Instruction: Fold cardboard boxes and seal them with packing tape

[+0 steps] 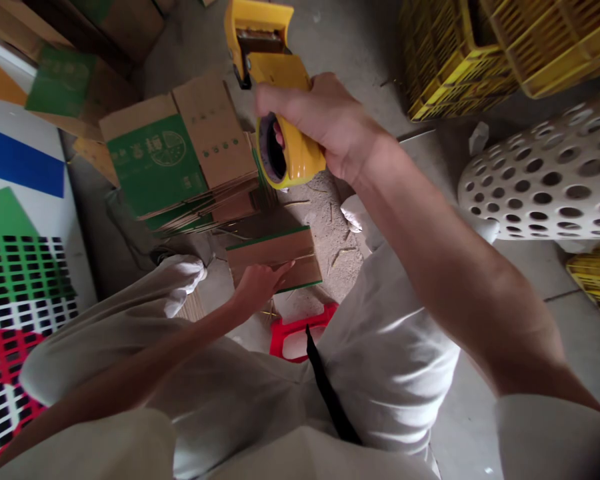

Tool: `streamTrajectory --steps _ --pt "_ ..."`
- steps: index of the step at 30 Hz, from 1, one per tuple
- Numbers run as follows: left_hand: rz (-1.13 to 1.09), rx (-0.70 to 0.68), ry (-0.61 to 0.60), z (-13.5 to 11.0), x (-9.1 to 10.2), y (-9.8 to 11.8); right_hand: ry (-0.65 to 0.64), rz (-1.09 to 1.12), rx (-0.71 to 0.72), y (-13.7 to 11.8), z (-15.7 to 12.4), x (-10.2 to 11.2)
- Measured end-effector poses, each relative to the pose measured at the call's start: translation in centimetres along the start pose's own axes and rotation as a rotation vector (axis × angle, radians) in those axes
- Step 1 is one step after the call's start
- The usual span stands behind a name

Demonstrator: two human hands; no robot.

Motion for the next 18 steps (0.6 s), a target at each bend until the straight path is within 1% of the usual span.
streamTrajectory --steps 4,9,12,18 --pt "-0.009 -0.022 0.019 0.3 -0.4 0.0 -0.020 0.014 0.042 -0.2 -0.1 -0.3" --pt "0.003 -0.032 0.042 0.3 -0.2 0.3 -0.023 -0.003 0.019 0.0 0.1 -0.5" --pt "0.014 -0.049 0.051 0.4 0.1 0.7 -0.048 -0.007 0.034 0.0 0.3 -0.8" --pt "-0.004 -0.091 0.069 0.6 0.1 2.0 -0.034 -0.001 0.018 0.0 0.3 -0.8"
Point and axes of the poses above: each hand's wrist, its own z-axis towards the middle knuckle, its own x-axis out of the back of the hand, y = z × x, the point moved 6 cm from there along z, towards the middle knuckle, and after that the axes turned 9 degrees about -z, right-handed, at the moved point
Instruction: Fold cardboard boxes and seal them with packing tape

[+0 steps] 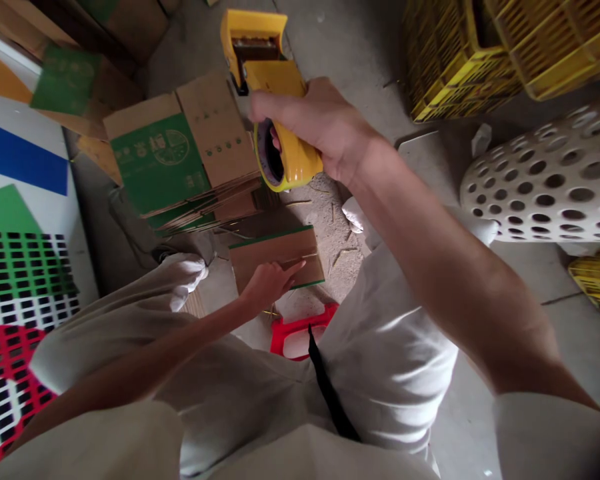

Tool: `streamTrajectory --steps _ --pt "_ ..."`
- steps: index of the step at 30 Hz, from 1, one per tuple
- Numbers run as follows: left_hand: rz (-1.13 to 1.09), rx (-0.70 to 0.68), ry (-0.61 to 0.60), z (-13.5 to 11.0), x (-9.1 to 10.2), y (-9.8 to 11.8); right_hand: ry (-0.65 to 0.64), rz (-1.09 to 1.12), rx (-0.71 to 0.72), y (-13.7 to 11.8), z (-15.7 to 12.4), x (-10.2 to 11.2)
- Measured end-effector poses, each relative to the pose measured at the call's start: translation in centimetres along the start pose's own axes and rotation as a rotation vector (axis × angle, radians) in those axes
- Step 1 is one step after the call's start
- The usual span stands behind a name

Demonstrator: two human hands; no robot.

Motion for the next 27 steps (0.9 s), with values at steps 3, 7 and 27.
streamTrajectory --steps 3,7,27 --pt "-0.083 0.010 0.031 -0.2 1.4 -0.8 -0.011 0.005 -0.001 0.2 0.1 0.0" --pt "-0.240 0.108 0.255 -0.9 5.1 -5.8 -0.010 0.013 0.020 0.0 0.1 0.1" --pt "-1.019 0.645 0.489 0.0 -4.9 -12.5 0.014 0.003 0.007 -0.4 -0.2 0.5"
Point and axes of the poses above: each hand's wrist, its own z-axis towards the middle knuckle, its own x-axis out of the back of the hand, y = z × x, the point moved 6 cm from there along z, towards the middle knuckle, and after that the axes turned 9 degrees about -z, right-handed, at the moved point
